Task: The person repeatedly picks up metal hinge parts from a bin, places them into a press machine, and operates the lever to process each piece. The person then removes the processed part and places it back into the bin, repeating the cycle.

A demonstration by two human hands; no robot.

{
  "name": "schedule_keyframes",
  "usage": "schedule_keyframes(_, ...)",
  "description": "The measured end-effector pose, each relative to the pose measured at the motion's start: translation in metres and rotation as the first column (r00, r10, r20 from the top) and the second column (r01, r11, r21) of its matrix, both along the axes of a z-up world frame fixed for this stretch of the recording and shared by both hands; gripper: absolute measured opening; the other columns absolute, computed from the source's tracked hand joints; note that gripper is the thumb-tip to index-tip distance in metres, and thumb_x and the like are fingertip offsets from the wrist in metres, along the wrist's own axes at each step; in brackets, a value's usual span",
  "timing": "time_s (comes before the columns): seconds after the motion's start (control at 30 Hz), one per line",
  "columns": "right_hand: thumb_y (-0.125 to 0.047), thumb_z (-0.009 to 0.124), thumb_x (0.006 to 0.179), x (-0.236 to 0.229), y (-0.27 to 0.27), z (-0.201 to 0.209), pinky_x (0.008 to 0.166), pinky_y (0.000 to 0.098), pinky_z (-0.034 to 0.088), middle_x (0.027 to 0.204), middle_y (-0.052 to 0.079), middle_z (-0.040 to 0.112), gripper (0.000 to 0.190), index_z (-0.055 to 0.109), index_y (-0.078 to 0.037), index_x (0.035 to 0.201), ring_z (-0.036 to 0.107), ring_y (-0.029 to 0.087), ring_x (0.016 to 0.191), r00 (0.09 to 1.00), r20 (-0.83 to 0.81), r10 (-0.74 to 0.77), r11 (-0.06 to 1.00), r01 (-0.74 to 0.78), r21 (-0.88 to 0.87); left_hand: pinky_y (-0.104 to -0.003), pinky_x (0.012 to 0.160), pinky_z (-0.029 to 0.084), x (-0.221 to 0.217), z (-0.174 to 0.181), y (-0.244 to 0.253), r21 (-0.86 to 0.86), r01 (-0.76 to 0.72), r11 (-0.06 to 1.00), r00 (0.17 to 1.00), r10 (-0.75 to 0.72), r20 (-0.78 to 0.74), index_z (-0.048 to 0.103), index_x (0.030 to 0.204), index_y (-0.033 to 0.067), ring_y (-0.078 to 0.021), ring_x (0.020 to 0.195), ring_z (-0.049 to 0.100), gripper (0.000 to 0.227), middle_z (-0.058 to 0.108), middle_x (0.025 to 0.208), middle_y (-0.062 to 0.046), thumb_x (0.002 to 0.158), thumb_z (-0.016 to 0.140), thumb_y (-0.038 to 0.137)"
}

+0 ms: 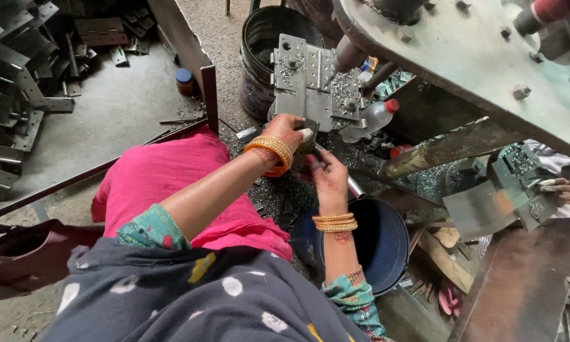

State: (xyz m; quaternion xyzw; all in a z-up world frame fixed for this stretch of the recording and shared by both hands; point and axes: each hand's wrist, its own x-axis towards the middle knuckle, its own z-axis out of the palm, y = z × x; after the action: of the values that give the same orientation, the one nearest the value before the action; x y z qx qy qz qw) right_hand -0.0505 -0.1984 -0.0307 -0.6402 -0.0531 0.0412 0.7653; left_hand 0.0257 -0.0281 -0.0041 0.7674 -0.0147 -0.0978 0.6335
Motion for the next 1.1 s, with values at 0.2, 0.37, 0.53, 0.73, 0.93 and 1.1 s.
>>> schedule_keyframes(0.2,-0.019,0.067,0.100,0.007,-0.016,-0.007,0.079,0.0372,0.063,0.111,0.011,0.073,0.043,0.057,0.006,0.134,0.073,0.018,0.093,0.999,0.029,0.027,1.000,-0.027,-0.008,-0.030,0.063,0.056,0.005,0.001,-0.014,-0.198,0.025,0.980,0.983,-0.060,-0.171,0.073,0.116,-0.0012,-0.0129,0.070,0.068,0.035,0.077,0.088,-0.009,0.086,0.080,0.015)
schedule_keyframes(0.37,-0.010,0.068,0.104,0.012,-0.026,-0.012,0.076,0.0476,0.067,0.106,0.007,0.069,0.029,0.057,0.003,0.127,0.068,0.017,0.089,0.987,-0.150,-0.053,0.950,0.097,0.298,-0.034,0.061,0.060,0.021,-0.009,-0.007,-0.271,-0.084,0.959,0.957,0.002,-0.289,0.071,0.112,-0.0058,-0.0185,0.067,0.072,0.032,0.075,0.084,-0.010,0.083,0.075,0.005)
schedule_keyframes(0.53,-0.022,0.066,0.099,0.026,-0.042,0.042,0.083,0.0438,0.057,0.112,0.015,0.076,0.040,0.062,-0.001,0.133,0.072,0.030,0.098,0.972,0.137,-0.189,0.771,0.233,-0.593,-0.037,0.078,0.055,0.059,-0.004,-0.027,0.226,-0.230,0.947,0.973,0.229,0.030,0.071,0.109,-0.0016,-0.0302,0.083,0.073,0.028,0.074,0.091,-0.017,0.081,0.070,0.001)
schedule_keyframes(0.73,-0.033,0.064,0.094,0.001,-0.037,0.068,0.080,0.0551,0.052,0.099,0.020,0.074,0.032,0.066,-0.011,0.118,0.070,0.042,0.095,0.999,0.048,-0.020,0.021,0.049,-0.999,-0.037,0.073,0.053,0.040,-0.005,-0.059,0.787,-0.410,0.461,0.862,-0.086,0.499,0.066,0.121,-0.0065,-0.0338,0.115,0.059,0.044,0.059,0.138,-0.023,0.081,0.062,0.012)
schedule_keyframes(0.93,-0.030,0.062,0.096,0.003,-0.062,0.003,0.075,0.0572,0.051,0.090,0.023,0.073,0.027,0.060,-0.004,0.103,0.070,0.044,0.089,0.995,-0.030,0.094,0.021,-0.032,-0.999,-0.041,0.097,0.033,0.017,-0.005,-0.065,0.935,-0.193,0.297,0.914,-0.292,0.282,0.073,0.108,0.0030,-0.0287,0.137,0.044,0.034,0.056,0.142,-0.017,0.090,0.052,0.023)
schedule_keyframes(1.1,-0.046,0.064,0.094,0.003,-0.070,-0.060,0.075,0.0561,0.050,0.087,0.024,0.072,0.041,0.064,-0.005,0.098,0.069,0.046,0.088,0.994,-0.092,-0.053,0.210,-0.079,-0.975,-0.045,0.119,0.028,0.061,0.010,-0.058,0.943,0.050,0.330,0.963,-0.265,0.042,0.076,0.115,0.0035,-0.0288,0.146,0.046,0.035,0.072,0.130,-0.015,0.107,0.045,0.018)
